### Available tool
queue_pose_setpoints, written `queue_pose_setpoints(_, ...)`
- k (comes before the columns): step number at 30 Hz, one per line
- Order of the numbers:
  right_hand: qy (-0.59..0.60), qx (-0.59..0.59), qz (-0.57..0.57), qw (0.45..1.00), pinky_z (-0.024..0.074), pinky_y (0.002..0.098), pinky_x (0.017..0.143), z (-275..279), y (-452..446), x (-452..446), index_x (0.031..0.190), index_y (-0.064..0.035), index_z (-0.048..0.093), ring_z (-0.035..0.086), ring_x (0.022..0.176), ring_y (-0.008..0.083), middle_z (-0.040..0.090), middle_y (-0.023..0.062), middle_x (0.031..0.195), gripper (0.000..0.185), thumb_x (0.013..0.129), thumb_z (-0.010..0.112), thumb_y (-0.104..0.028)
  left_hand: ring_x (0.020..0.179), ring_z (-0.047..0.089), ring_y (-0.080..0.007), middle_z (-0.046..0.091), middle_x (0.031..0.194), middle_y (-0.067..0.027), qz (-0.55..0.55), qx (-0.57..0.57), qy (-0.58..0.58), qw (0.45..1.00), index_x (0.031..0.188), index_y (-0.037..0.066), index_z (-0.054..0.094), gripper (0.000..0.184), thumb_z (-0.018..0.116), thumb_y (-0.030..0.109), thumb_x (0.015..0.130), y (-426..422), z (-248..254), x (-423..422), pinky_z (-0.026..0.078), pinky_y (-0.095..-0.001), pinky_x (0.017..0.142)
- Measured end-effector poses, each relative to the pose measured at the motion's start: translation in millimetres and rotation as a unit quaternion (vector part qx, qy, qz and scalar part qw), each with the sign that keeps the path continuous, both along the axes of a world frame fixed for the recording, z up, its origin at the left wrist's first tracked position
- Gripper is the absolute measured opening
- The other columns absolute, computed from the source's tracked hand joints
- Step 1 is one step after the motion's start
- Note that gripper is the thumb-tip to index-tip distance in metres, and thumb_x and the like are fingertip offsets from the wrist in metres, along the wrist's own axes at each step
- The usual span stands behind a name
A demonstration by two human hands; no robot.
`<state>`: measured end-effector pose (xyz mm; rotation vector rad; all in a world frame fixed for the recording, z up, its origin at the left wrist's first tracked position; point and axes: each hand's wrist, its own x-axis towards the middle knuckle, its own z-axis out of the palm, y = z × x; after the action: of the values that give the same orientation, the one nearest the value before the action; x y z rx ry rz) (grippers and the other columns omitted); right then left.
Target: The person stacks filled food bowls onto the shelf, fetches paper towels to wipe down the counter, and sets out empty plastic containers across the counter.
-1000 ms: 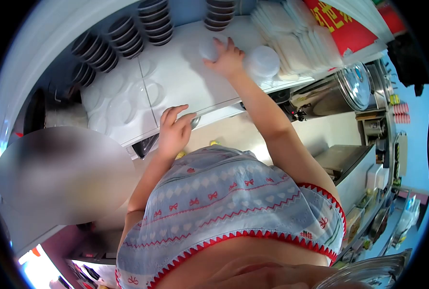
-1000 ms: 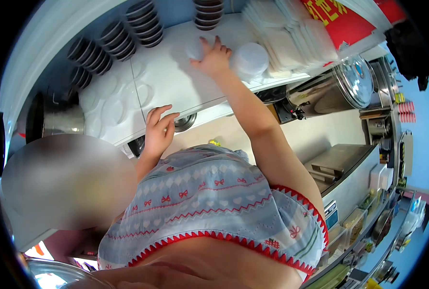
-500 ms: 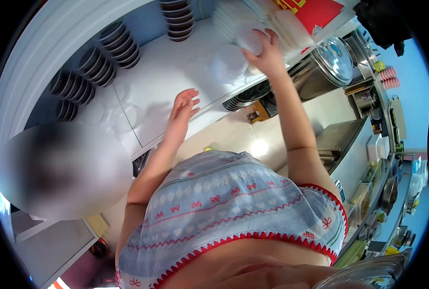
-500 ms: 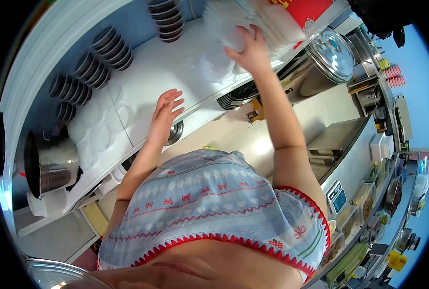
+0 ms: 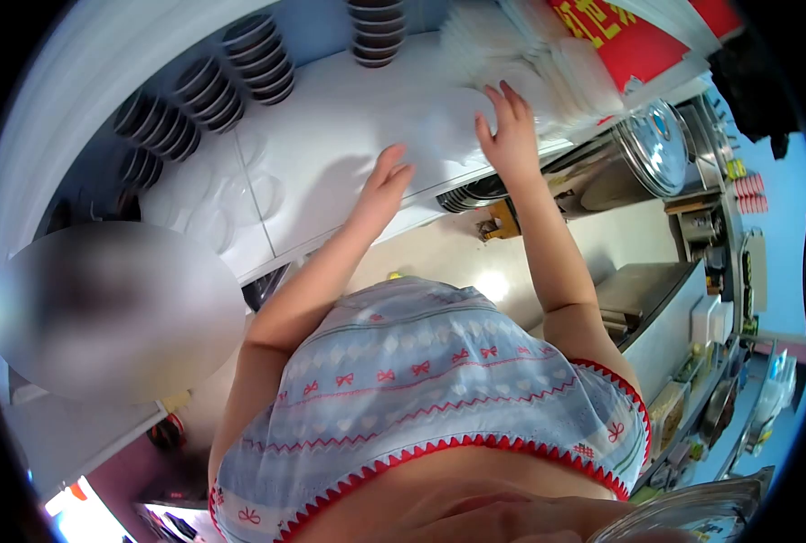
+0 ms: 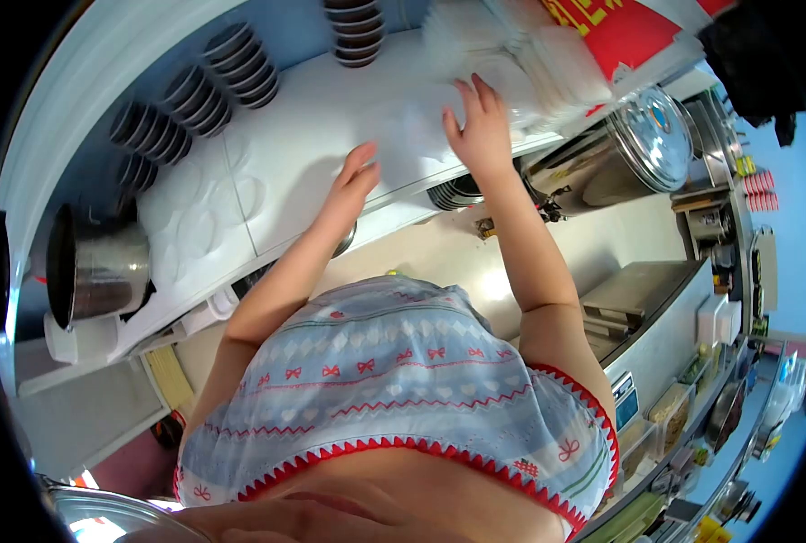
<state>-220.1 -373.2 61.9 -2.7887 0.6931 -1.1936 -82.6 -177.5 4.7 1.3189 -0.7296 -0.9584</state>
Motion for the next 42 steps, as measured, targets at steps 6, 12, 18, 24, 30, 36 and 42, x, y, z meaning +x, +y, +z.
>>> queue_pose_setpoints(6,0.045,-0.035,-0.029,0.998,0.0372,0.0521,0.098,-42.6,22.4,28.4,0.124,-0.0126,0.055,0.043,0.115,0.049,0.049,0.0285,0.124,0.052,0.077,0.07,-0.028,0.104,0.059,-0.0285,0.055,0.121,-0.0229,0.066,-0.056,-0.194,0.977,0.135,0.005,0.041,0.048,0.051,0.027,0.094,-84.6,-25.9,7.4,0.046,-0.0339,0.089)
queue_pose_setpoints(12,0.05,0.032,0.027,0.998,0.0388,0.0489,0.095,-35.5,50.2,28.1,0.12,-0.0205,0.057,0.044,0.116,0.0429,0.047,0.0266,0.127,0.051,0.072,0.074,-0.03,0.115,0.052,-0.0341,0.051,0.129,-0.0224,0.099,-0.038,-0.236,0.966,0.135,0.005,0.043,0.043,0.046,0.025,0.097,-52.1,-21.2,10.1,0.041,-0.0371,0.097)
queue_pose_setpoints(18,0.036,0.187,0.075,0.979,0.0402,0.0455,0.094,-36.8,82.6,44.7,0.116,-0.0222,0.058,0.04,0.122,0.0432,0.047,0.0267,0.121,0.05,0.07,0.077,-0.03,0.114,0.051,-0.0353,0.048,0.129,-0.0264,0.238,0.018,-0.213,0.948,0.132,-0.003,0.042,0.049,0.051,0.028,0.094,-18.0,-48.6,14.6,0.041,-0.0386,0.097)
queue_pose_setpoints(24,-0.015,0.311,0.163,0.936,0.0401,0.0429,0.098,-47.0,103.6,52.2,0.116,-0.0162,0.057,0.04,0.123,0.0368,0.034,0.0217,0.134,0.054,0.068,0.08,-0.015,0.115,0.049,-0.0236,0.051,0.116,-0.0158,0.145,0.08,-0.003,0.986,0.133,-0.004,0.036,0.062,0.06,0.035,0.091,32.7,-20.6,11.7,0.042,-0.0376,0.094)
queue_pose_setpoints(30,-0.047,0.457,0.29,0.839,0.034,0.0396,0.103,-53.0,127.8,37.2,0.123,-0.0114,0.051,0.037,0.126,0.0313,0.034,0.0159,0.136,0.054,0.073,0.072,-0.009,0.115,0.048,-0.0191,0.051,0.117,-0.01,0.234,-0.049,0.236,0.942,0.135,0.001,0.033,0.064,0.066,0.027,0.087,78.9,-4.3,1.7,0.043,-0.0349,0.093)
queue_pose_setpoints(36,-0.052,0.539,0.385,0.748,0.0313,0.0395,0.105,-48.8,165.7,37.6,0.126,-0.009,0.046,0.034,0.128,0.0277,0.033,0.0145,0.138,0.054,0.078,0.067,-0.014,0.117,0.048,-0.021,0.051,0.123,-0.011,0.208,-0.107,0.285,0.93,0.138,0.0,0.033,0.066,0.066,0.026,0.086,145.0,-2.3,7.0,0.039,-0.033,0.098)
queue_pose_setpoints(42,0.011,0.603,0.438,0.667,0.0264,0.0366,0.107,-46.4,201.1,45.8,0.139,-0.0048,0.032,0.035,0.126,0.0275,0.033,0.0137,0.136,0.067,0.083,0.063,-0.027,0.128,0.04,-0.0341,0.037,0.142,-0.0175,0.173,-0.269,0.35,0.88,0.149,0.016,0.012,0.075,0.05,0.042,0.089,184.0,-1.2,-1.1,0.033,-0.0465,0.107)
